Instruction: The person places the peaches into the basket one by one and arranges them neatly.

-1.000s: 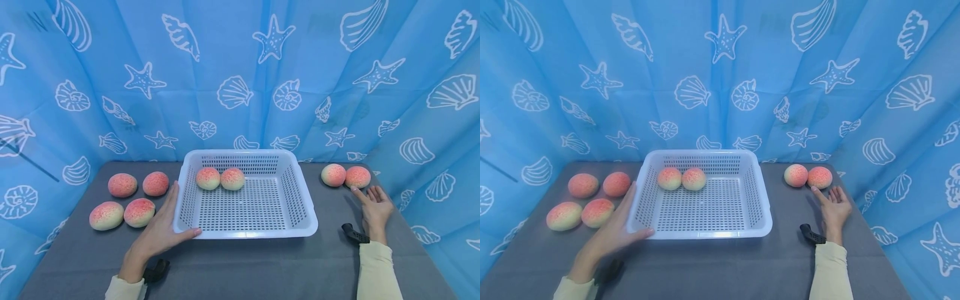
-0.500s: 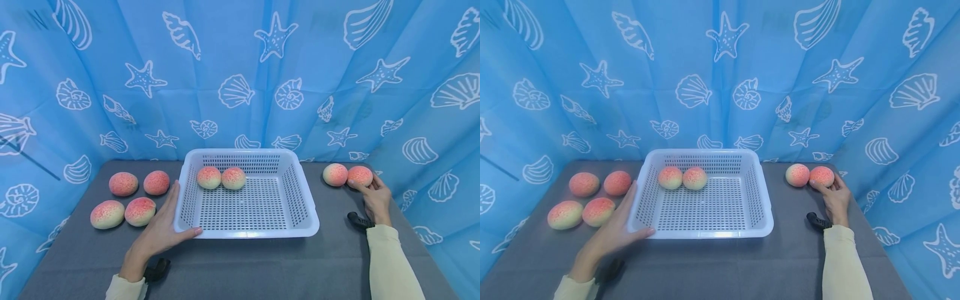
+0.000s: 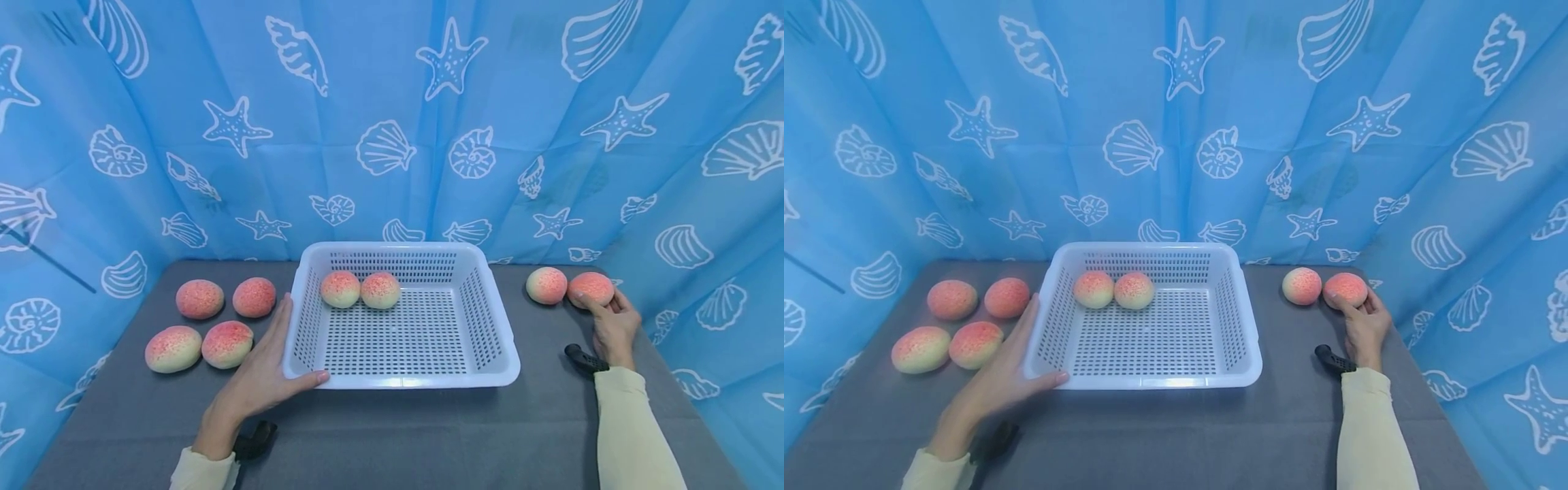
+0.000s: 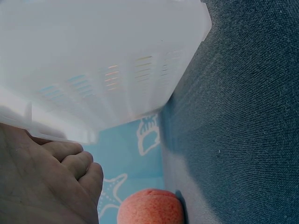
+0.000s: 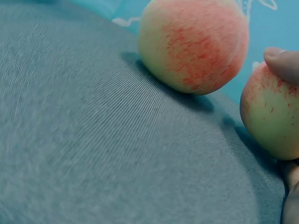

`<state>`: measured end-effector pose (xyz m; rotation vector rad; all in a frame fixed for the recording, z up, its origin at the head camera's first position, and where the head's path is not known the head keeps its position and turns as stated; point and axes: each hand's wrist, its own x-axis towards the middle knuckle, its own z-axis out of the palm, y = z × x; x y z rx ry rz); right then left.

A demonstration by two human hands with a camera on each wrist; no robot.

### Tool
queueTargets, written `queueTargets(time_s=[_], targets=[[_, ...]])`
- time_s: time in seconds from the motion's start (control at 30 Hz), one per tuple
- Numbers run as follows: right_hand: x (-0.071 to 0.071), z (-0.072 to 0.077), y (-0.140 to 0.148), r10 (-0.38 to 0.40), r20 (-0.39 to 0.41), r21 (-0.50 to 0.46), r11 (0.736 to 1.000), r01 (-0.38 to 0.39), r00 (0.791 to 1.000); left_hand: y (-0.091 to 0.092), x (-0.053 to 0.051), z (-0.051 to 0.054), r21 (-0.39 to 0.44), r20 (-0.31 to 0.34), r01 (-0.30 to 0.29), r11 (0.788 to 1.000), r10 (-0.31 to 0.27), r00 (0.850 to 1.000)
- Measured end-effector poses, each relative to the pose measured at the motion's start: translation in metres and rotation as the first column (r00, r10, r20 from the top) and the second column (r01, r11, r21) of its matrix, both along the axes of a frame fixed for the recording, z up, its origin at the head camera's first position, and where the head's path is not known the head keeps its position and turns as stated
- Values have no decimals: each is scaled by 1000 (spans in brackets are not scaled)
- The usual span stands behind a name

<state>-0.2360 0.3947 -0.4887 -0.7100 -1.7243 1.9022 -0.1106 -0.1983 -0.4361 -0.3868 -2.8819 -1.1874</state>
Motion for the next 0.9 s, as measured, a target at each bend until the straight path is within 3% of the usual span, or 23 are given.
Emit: queueTargets(time_s=[0.13,0.23,0.53,0.7,0.9], targets=[[2,1,-2,-36,-82,-112,993,26,996,0,0,0,-10,-3,1,1000,-2,1000],[5,3,-5,-34,-99,-143,990,20,994,0,0,1,-12,8,-3,1000,3,1000],[25,10,-23,-69,-77,-49,997,65,995,1,0,2,4,8,-4,1000,4,1000],[34,24,-35,-56,-166,-54,997,48,984,2,0,1,14,10,-1,1000,1,1000],[40,51,-50,-23,-260,-24,1000,17,965,1,-1,2,0,10,-5,1000,5,1000]])
